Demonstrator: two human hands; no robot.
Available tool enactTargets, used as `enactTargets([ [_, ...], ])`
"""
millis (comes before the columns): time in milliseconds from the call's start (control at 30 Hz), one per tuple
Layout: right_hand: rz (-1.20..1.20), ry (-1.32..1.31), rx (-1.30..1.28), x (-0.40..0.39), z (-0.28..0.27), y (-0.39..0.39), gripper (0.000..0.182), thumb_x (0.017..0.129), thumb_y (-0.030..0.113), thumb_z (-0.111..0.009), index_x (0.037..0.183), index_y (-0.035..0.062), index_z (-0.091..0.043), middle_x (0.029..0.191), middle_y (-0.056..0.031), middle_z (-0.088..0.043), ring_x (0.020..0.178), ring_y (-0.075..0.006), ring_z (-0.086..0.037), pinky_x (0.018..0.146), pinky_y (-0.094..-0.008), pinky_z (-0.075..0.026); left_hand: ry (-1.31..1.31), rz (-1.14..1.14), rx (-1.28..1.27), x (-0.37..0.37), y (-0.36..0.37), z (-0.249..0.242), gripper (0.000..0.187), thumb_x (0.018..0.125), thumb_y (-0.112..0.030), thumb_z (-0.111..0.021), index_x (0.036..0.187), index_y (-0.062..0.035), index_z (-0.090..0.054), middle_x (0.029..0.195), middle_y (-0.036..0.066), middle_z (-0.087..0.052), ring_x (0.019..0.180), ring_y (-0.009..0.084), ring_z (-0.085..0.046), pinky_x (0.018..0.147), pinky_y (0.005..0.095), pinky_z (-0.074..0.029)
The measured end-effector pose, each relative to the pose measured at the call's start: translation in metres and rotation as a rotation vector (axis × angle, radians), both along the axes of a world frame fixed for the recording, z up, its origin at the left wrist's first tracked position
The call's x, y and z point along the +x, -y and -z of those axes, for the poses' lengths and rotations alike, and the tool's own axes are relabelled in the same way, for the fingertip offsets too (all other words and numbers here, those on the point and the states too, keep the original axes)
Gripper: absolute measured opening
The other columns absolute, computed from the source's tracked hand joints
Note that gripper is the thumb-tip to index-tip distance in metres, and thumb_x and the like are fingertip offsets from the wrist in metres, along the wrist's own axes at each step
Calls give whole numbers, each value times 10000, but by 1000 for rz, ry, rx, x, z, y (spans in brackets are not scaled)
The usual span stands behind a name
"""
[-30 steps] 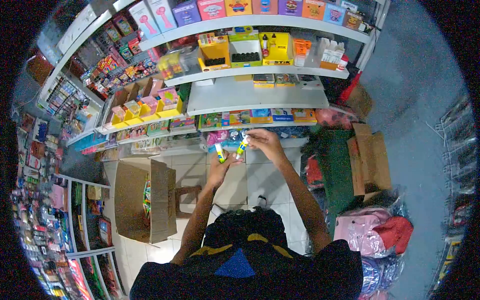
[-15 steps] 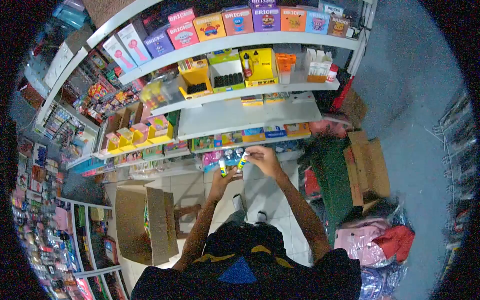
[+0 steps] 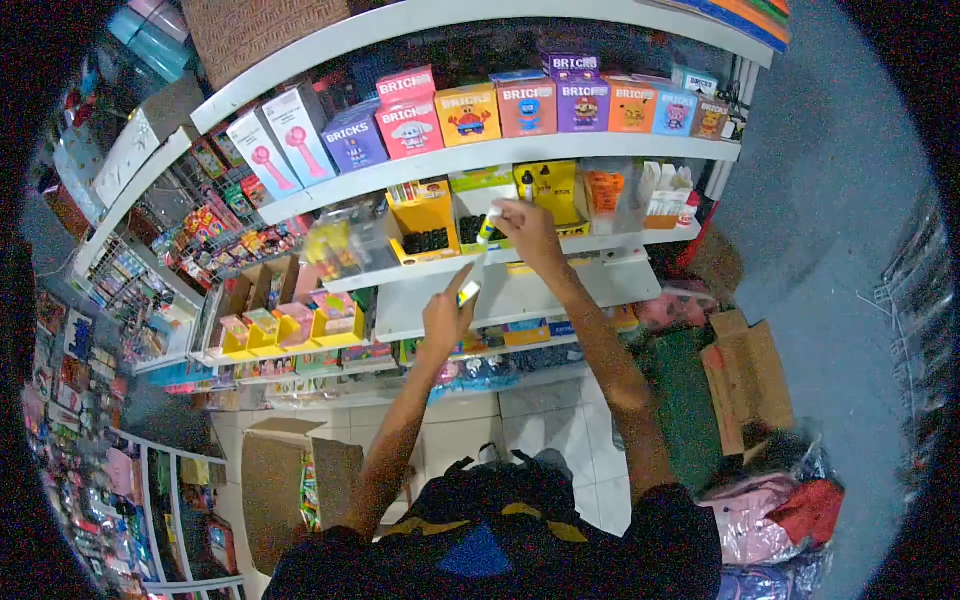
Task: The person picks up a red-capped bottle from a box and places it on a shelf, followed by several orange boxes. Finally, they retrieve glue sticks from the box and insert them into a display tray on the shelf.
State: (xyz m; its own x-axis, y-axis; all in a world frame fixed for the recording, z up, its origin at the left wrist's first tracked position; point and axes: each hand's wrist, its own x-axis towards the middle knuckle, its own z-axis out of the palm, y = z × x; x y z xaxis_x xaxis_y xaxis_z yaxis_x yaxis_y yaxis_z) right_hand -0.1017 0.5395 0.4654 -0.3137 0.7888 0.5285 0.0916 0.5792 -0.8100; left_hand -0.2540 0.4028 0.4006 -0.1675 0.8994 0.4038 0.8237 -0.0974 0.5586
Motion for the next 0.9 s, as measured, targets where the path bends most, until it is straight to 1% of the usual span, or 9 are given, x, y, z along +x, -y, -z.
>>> enactTargets([
  [100, 25, 14, 50, -27, 0, -33, 319, 794, 108, -695, 1081, -14, -629, 891, -170, -687, 818, -210, -681, 719, -305, -536, -145, -28, -30, -5, -29, -12, 695, 786, -223, -661, 1408, -279, -354, 702, 208, -640, 642, 382, -626, 597, 468, -514],
  [200, 24, 65, 154, -51, 13, -70, 281, 781, 103, -688, 1034, -9, -641, 847, -187, -683, 775, -250, -686, 699, -333, -542, -199, -33, -99, -10, -52, -7, 712, 807, -254, -650, 1427, -313, -305, 809, 195, -665, 679, 382, -631, 601, 478, -516],
  [267, 30, 189, 183, -62, 16, -83, 270, 780, 109, -685, 1024, 0, -643, 849, -194, -677, 776, -266, -683, 695, -348, -541, -184, -28, -41, -15, -67, 11, 685, 803, -269, -654, 1409, -328, -340, 808, 178, -667, 694, 360, -640, 598, 474, -518],
  [300, 35, 231, 210, -66, 17, -85, 250, 785, 98, -664, 1019, 12, -645, 844, -209, -663, 753, -318, -666, 685, -378, -531, -177, -27, -27, -16, -70, 16, 678, 802, -270, -655, 1404, -332, -349, 802, 172, -667, 693, 358, -640, 600, 473, -519],
  [400, 14, 381, 184, -77, 16, -90, 246, 813, 59, -644, 1048, -10, -636, 913, -221, -667, 843, -280, -680, 736, -341, -548, -250, -57, -55, -13, -70, 16, 672, 797, -283, -658, 1400, -317, -363, 793, 145, -671, 688, 338, -641, 585, 465, -516],
  [567, 30, 361, 309, -87, 32, -96, 247, 793, 22, -624, 1039, -3, -636, 887, -247, -647, 802, -353, -652, 678, -390, -507, -289, -68, -124, -12, -68, 11, 665, 797, -302, -657, 1396, -322, -368, 820, 135, -675, 683, 336, -639, 593, 454, -517],
  [667, 74, 416, 265, -91, 30, -99, 236, 792, 21, -626, 1027, -2, -637, 892, -241, -648, 817, -351, -651, 688, -391, -511, -270, -70, -122, -13, -70, 13, 658, 798, -295, -659, 1390, -335, -374, 836, 136, -675, 689, 342, -639, 603, 457, -518],
  [700, -37, 363, 173, -87, 28, -100, 260, 793, 73, -626, 1050, 33, -633, 953, -237, -633, 928, -401, -596, 827, -448, -477, -255, -62, -85, -14, -70, 15, 664, 794, -286, -665, 1388, -345, -374, 855, 135, -676, 694, 345, -638, 612, 462, -519],
  [900, -14, 405, 176, -88, 36, -107, 252, 796, 92, -634, 1042, 37, -634, 925, -243, -636, 897, -418, -597, 808, -457, -483, -241, -76, -122, -14, -71, 19, 683, 788, -278, -674, 1389, -368, -361, 917, 131, -677, 713, 348, -641, 632, 457, -528],
])
